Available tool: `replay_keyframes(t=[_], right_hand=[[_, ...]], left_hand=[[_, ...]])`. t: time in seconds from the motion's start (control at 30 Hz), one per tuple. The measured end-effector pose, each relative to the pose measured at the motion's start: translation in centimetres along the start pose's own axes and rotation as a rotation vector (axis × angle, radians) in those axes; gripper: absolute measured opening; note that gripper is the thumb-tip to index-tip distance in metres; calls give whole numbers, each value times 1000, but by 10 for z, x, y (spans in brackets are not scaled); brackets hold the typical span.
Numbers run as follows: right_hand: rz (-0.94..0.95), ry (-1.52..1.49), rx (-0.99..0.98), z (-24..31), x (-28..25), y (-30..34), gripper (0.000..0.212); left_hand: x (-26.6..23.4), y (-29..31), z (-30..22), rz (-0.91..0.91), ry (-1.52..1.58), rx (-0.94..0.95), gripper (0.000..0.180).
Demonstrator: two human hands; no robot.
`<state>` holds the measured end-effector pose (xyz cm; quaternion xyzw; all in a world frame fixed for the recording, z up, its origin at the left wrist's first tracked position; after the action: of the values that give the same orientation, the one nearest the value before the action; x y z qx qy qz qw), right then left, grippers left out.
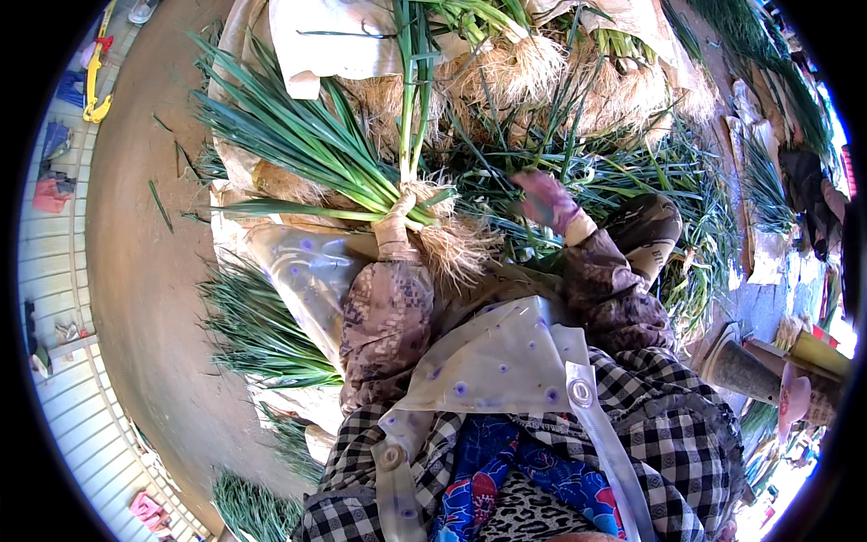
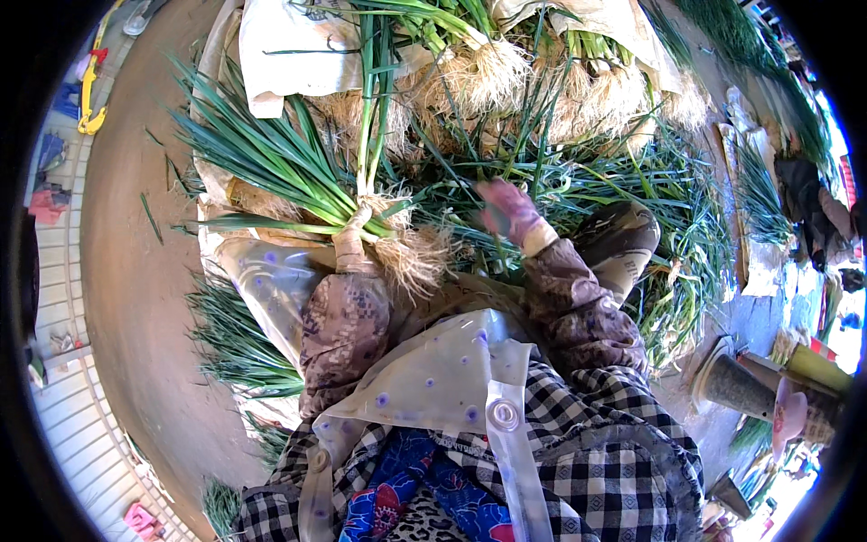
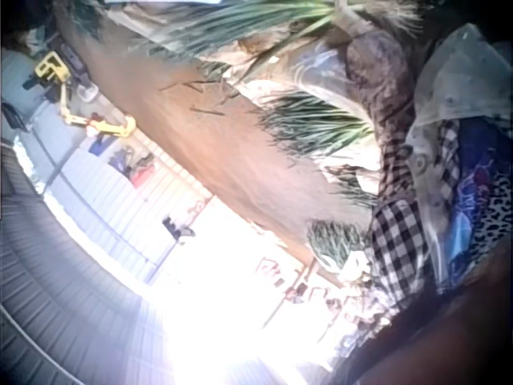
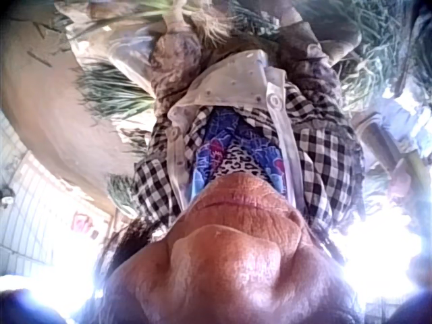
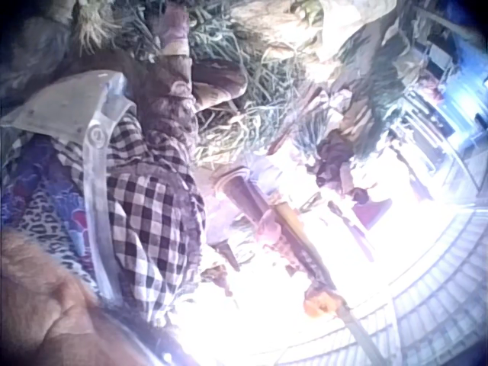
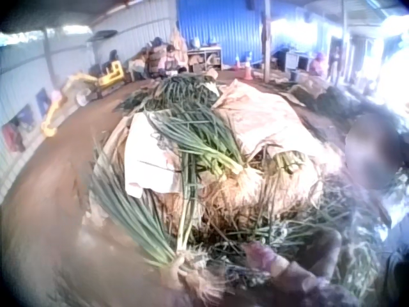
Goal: The person cleans a bundle of green onions by peeling away outer layers and removing loose soil by hand.
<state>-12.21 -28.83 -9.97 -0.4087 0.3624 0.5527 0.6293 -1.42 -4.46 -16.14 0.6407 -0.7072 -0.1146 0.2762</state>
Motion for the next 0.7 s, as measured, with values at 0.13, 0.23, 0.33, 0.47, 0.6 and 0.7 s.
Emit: replay_keyframes(t=[0.13,0.23,0.33,0.47,0.6,0.7], right_hand=[[86,-1086,307,41,8,-70,47],[269,-1691,321,108,16,-102,51],[278,-1820,283,118,43,-118,23],[104,-1899,209,124,48,-115,21],[-37,-1455,176,92,49,-94,25],[1,-1666,342,100,48,-65,17]], left_hand=[[23,27,4,228,523,-141,26],[35,53,-20,480,686,-142,34],[42,51,-15,454,579,-155,30],[19,49,-6,390,630,-188,32],[5,24,28,153,330,-160,28],[2,20,33,189,440,-200,22]])
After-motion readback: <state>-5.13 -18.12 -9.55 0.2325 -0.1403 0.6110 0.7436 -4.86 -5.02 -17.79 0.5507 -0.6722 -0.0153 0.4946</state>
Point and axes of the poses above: each hand's wrist, its own y-axis away from the middle knuckle, its own x-axis out of the palm, z = x × y, the point moved 9 cm from there along -y, towards the middle knuckle, and after that the axes turned 1 degree about y, right-handed, at the moved point
